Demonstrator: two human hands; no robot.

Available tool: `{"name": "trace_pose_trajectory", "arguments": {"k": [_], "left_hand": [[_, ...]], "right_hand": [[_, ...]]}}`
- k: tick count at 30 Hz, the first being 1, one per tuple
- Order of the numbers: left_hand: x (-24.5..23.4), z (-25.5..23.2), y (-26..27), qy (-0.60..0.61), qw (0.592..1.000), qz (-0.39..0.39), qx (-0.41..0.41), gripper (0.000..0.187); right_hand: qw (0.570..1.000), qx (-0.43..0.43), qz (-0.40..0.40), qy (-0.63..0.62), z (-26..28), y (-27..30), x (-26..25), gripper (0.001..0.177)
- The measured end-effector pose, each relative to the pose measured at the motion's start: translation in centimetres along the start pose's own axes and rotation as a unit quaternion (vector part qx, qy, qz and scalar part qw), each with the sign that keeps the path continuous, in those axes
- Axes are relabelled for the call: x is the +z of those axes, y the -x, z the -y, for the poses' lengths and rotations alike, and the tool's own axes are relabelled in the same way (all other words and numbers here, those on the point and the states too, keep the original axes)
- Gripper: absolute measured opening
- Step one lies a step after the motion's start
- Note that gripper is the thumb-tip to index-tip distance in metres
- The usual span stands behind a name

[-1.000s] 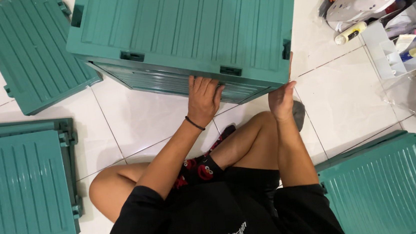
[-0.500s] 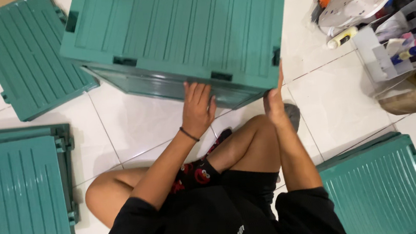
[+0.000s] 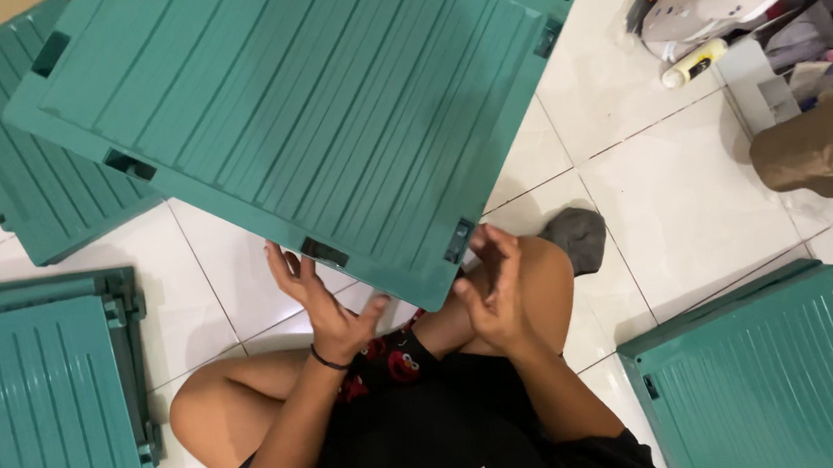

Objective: The person sits on the floor and assembles a green plastic crate by attaching side panels and a lid. They wipe the interior and exterior surfaces with a cloth during assembly.

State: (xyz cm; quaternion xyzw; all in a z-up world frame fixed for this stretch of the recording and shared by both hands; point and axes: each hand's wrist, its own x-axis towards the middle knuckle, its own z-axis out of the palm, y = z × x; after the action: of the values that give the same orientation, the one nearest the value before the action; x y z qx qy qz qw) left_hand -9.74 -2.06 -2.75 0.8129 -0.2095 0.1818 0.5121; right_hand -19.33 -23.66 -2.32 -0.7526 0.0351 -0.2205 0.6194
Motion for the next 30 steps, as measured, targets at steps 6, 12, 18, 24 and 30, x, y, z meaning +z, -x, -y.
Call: {"name": "trace_pose_trajectory", "arguments": {"k": [6, 12, 18, 24, 30], "left_hand": [[1.0, -0.4, 1.1, 0.019, 0.999, 0.036, -0.029, 0.148], [1.2, -0.2, 1.4, -0.008, 0.999, 0.024, -0.023, 0.147], [0.0, -0.8, -0.1, -0.033, 0.999, -0.018, 0.018, 0.116], [-1.4, -0.9, -1.5, -0.055, 0.998, -0.02, -0.002, 0.077], [-0.9, -1.3, -2.2, -0.012, 0.997, -0.054, -0.047, 0.065]], "right_hand": [[0.971, -0.094, 0.005, 0.218, 3.8, -1.9, -0.8, 0.051], [0.914, -0.227, 0.155, 0.298, 7.8, -5.4, -0.6, 0.052], [0.844, -0.228, 0.247, 0.418, 13.0, -8.5, 0.9, 0.052], [0.815, -0.244, 0.274, 0.448, 13.4, -9.7, 3.7, 0.053], [0.822, -0.254, 0.239, 0.45, 13.4, -8.7, 4.1, 0.051]]}}
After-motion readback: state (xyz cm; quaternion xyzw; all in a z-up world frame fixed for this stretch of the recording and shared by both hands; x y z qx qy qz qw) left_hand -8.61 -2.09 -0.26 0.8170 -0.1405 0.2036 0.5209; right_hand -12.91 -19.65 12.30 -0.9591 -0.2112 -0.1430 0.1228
